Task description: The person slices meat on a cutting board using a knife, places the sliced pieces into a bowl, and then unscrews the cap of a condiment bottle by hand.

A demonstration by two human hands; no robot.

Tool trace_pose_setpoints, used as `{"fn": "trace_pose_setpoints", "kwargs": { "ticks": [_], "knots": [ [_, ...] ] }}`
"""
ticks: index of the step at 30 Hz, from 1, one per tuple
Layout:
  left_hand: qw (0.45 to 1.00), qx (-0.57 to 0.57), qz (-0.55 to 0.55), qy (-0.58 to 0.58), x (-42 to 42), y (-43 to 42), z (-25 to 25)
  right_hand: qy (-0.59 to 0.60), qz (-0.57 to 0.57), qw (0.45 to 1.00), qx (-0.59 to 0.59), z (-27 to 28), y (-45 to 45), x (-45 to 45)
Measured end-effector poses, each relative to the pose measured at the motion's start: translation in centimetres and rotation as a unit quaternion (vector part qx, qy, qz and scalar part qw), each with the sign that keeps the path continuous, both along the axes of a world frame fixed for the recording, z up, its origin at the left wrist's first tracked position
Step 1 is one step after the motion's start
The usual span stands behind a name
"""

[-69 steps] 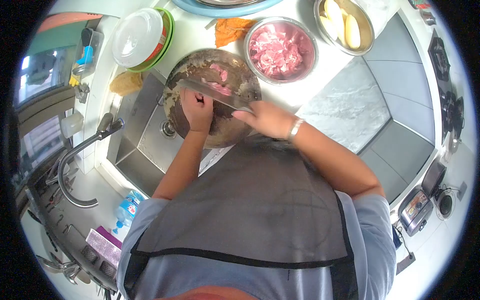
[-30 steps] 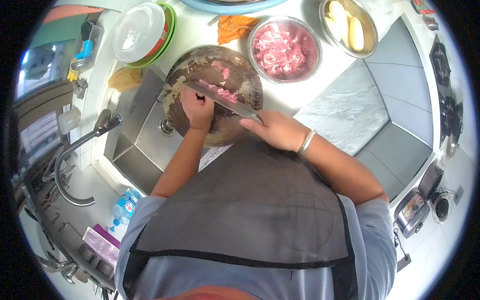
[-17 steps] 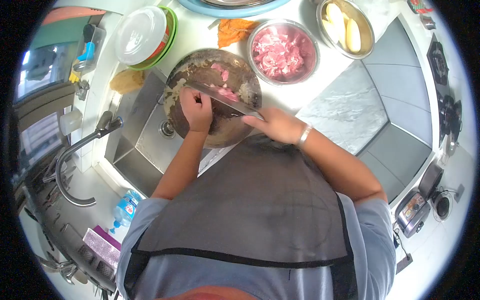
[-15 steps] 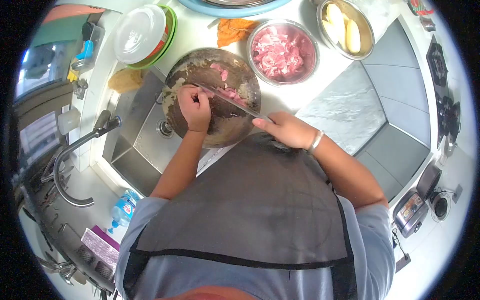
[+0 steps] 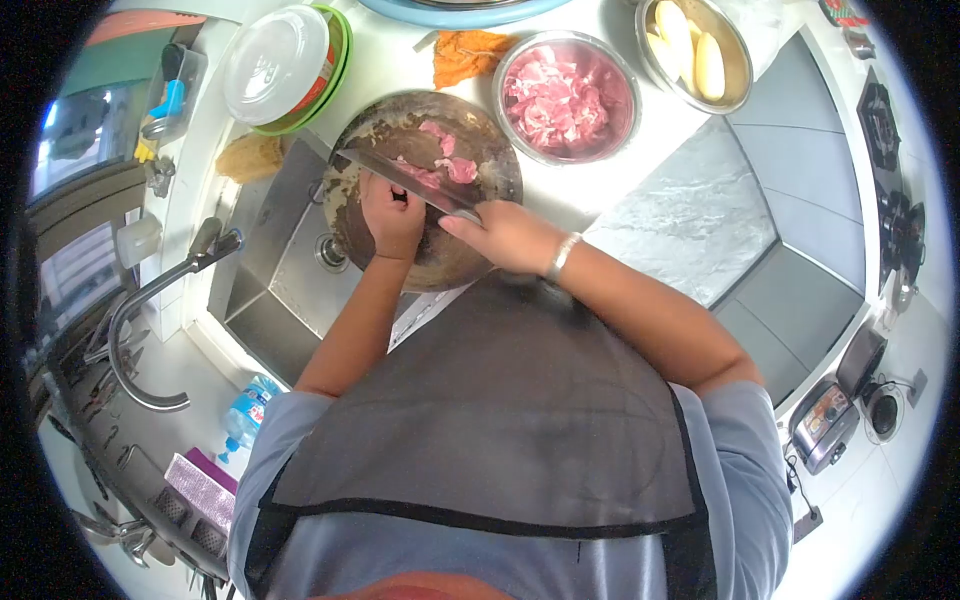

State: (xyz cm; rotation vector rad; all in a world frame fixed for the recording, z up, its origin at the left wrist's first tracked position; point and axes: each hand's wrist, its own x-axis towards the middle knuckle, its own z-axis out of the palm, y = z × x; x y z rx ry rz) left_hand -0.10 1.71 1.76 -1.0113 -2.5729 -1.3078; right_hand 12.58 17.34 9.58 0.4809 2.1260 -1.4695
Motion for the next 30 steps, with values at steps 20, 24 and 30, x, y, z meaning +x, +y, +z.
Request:
{"fn": "trace_pose_setpoints", "kwargs": {
  "ticks": [20,24,30],
  "knots": [
    [0.999,-0.01,0.031,-0.009,0.5,-0.8,-0.9,-0.084,-0.007,0.996,-0.041,4.5,1.9,4.6],
    [1.0,0.002,0.014,-0.001,0.5,-0.3,0.2,-0.05,0.016,0.999,0.0,2.8,1.0,2.3],
    [1.0,-0.013,0.011,0.009,0.4,-0.8,0.0,0.018,0.011,0.999,0.041,-0.7,-0.6,-0.1]
  ]
}}
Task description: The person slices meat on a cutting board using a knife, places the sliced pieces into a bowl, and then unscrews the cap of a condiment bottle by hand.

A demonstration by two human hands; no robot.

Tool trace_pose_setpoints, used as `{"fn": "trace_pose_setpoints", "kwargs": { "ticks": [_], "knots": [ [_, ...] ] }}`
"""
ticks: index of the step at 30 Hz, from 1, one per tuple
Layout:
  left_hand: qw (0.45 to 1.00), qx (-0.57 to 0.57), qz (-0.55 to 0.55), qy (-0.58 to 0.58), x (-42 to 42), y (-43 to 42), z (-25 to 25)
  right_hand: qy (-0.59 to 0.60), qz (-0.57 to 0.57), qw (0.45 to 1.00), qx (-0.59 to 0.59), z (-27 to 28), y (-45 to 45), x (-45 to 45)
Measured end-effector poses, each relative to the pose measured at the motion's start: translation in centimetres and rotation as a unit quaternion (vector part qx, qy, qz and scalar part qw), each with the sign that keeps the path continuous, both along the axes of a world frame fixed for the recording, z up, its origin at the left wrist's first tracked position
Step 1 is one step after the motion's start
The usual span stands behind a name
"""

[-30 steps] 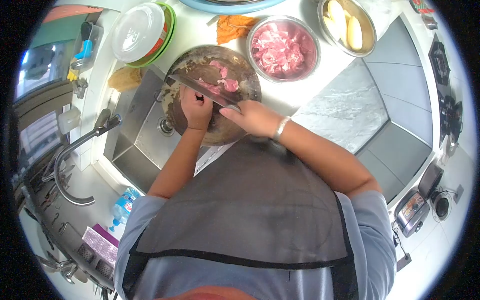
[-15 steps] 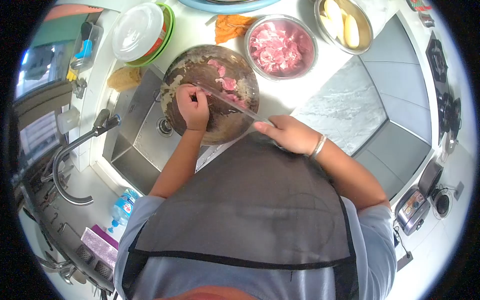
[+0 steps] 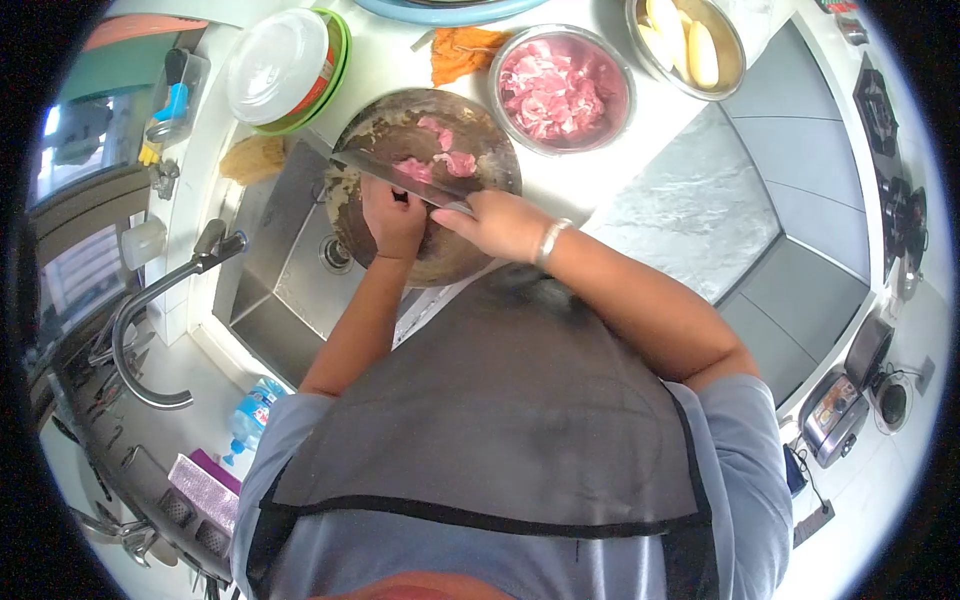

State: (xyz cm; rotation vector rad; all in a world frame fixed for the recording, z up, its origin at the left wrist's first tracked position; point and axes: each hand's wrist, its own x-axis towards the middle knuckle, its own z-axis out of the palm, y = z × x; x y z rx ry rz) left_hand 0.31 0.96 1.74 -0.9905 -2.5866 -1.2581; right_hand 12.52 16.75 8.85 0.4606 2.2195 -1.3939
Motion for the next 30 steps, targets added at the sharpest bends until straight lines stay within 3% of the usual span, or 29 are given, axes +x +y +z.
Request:
{"fn": "trace_pose_setpoints", "kwargs": {
  "ticks": [9,12,17,21,30],
  "knots": [
    [0.994,0.098,0.023,-0.031,0.3,0.0,-0.4,-0.171,-0.052,0.977,-0.113,4.9,4.0,7.2],
    [0.996,0.083,0.015,-0.016,0.2,-0.1,-0.6,-0.097,-0.038,0.989,-0.1,5.5,2.7,6.1],
    [1.0,0.007,0.018,-0.011,0.2,-0.3,-0.5,-0.096,-0.029,0.991,-0.084,4.6,1.6,4.8],
    [1.0,0.016,0.02,0.003,0.1,0.0,-0.5,-0.144,-0.021,0.984,-0.099,3.9,1.6,3.8],
    [1.0,-0.015,-0.001,0.018,0.1,-0.3,-0.3,-0.031,-0.025,0.997,-0.06,0.3,-0.4,1.2]
  ]
}}
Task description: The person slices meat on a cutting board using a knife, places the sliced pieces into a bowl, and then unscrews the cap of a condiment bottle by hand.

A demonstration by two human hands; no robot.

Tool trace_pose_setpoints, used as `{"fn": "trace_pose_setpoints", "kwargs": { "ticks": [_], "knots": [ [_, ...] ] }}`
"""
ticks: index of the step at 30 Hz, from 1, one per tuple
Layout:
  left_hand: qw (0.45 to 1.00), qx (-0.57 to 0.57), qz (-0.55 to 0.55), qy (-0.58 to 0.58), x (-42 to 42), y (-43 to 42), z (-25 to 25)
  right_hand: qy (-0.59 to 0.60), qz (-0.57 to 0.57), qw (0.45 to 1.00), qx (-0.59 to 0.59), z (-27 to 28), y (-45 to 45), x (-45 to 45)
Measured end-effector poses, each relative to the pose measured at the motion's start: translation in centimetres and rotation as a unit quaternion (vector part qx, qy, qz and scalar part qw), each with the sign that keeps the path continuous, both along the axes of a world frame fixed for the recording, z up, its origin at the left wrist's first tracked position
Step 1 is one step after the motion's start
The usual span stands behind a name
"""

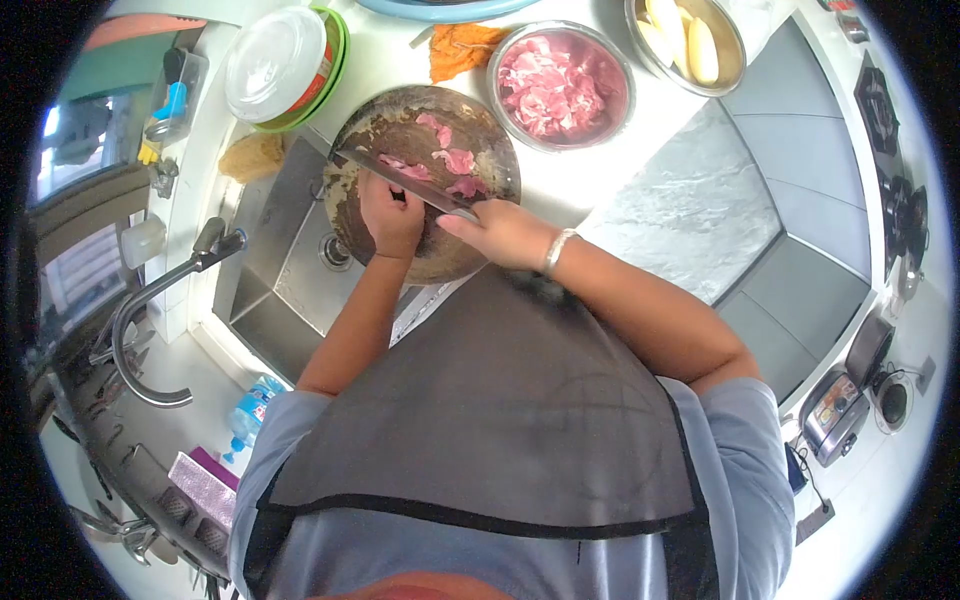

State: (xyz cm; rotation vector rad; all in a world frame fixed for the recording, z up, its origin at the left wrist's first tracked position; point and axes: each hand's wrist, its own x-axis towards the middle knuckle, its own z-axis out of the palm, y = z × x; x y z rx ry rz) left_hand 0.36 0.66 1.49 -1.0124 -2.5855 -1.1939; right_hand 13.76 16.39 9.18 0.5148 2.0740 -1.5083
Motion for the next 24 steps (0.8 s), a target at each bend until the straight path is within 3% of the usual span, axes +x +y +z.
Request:
{"fn": "trace_pose_setpoints", "kwargs": {
  "ticks": [9,12,15,24],
  "knots": [
    [0.996,0.085,0.002,-0.023,-0.1,-0.3,-0.7,-0.203,-0.053,0.969,-0.129,3.7,4.7,8.2],
    [0.992,0.106,0.019,-0.068,0.2,-0.7,-0.9,-0.185,-0.084,0.971,-0.126,4.8,3.8,7.9],
    [0.993,0.101,0.012,-0.051,0.4,-0.5,-0.5,-0.075,-0.044,0.994,-0.059,5.2,2.3,6.3],
    [1.0,0.017,0.016,-0.001,0.3,-0.3,-0.2,-0.062,-0.015,0.998,-0.024,3.6,0.5,3.8]
  ]
}}
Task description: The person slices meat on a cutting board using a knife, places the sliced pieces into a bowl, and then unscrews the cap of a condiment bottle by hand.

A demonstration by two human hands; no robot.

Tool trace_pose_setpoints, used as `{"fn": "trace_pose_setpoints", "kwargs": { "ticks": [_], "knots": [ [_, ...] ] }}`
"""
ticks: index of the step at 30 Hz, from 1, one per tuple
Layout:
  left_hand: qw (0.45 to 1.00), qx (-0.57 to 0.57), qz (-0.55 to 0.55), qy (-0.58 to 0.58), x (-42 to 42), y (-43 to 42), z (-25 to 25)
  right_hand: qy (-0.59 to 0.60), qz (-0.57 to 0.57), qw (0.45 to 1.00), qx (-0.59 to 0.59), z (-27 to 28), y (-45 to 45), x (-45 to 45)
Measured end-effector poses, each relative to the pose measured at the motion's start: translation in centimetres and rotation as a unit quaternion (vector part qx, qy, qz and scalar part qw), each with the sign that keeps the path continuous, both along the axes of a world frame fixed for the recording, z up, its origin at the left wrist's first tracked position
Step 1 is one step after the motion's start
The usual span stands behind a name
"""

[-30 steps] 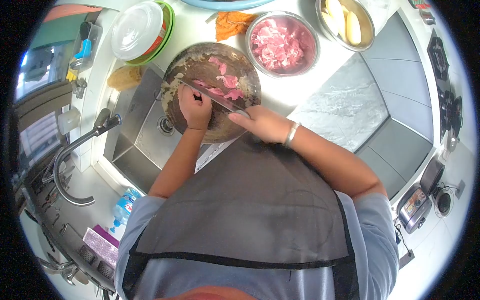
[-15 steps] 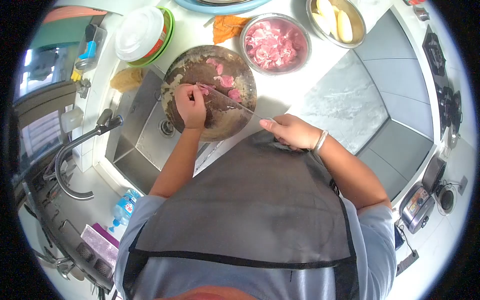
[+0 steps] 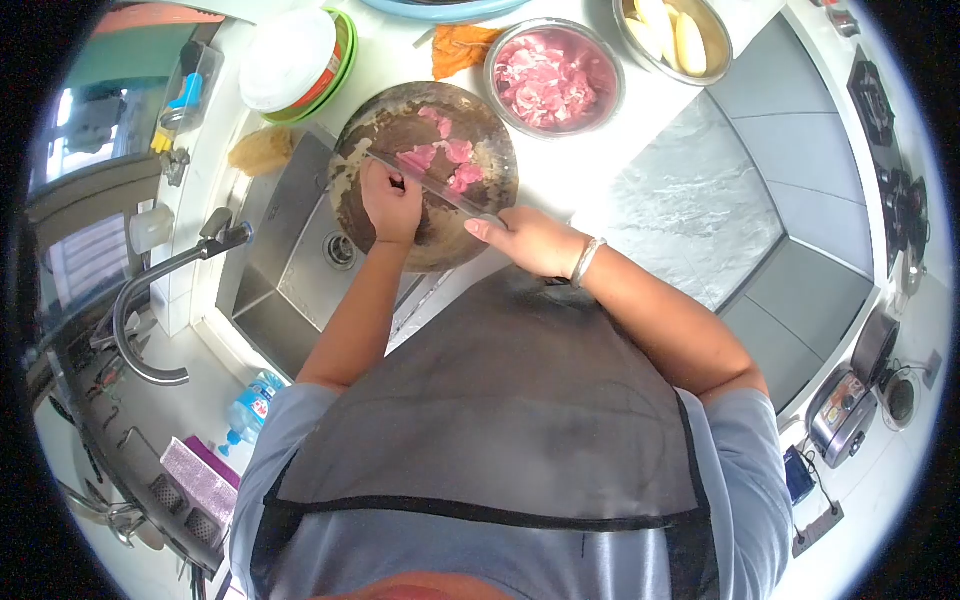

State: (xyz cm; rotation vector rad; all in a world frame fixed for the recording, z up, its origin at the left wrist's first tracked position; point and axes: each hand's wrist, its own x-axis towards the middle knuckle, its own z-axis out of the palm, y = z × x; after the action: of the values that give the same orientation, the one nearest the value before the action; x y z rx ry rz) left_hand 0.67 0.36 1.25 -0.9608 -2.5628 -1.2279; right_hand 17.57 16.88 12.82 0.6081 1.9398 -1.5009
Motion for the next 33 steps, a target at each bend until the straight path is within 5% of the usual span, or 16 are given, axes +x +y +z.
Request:
{"fn": "trace_pose_setpoints", "kwargs": {
  "ticks": [9,16,20,24,33],
  "knots": [
    [1.0,-0.002,-0.022,-0.007,-0.3,-0.2,-0.5,0.085,-0.001,0.992,0.096,-3.0,-2.8,-3.3],
    [1.0,-0.001,-0.012,0.007,0.0,-0.2,-0.7,-0.029,0.016,0.997,0.069,0.1,-0.7,2.9],
    [0.999,0.028,-0.012,-0.015,0.0,0.1,-0.4,-0.09,-0.13,0.98,-0.118,0.0,1.0,4.7],
    [0.998,0.027,-0.026,-0.06,0.3,0.2,0.3,-0.046,-0.212,0.963,-0.157,0.9,1.6,4.9],
    [0.995,0.06,-0.015,-0.078,-0.1,-1.4,0.4,-0.019,-0.191,0.976,-0.098,1.2,-2.2,3.5]
  ]
}}
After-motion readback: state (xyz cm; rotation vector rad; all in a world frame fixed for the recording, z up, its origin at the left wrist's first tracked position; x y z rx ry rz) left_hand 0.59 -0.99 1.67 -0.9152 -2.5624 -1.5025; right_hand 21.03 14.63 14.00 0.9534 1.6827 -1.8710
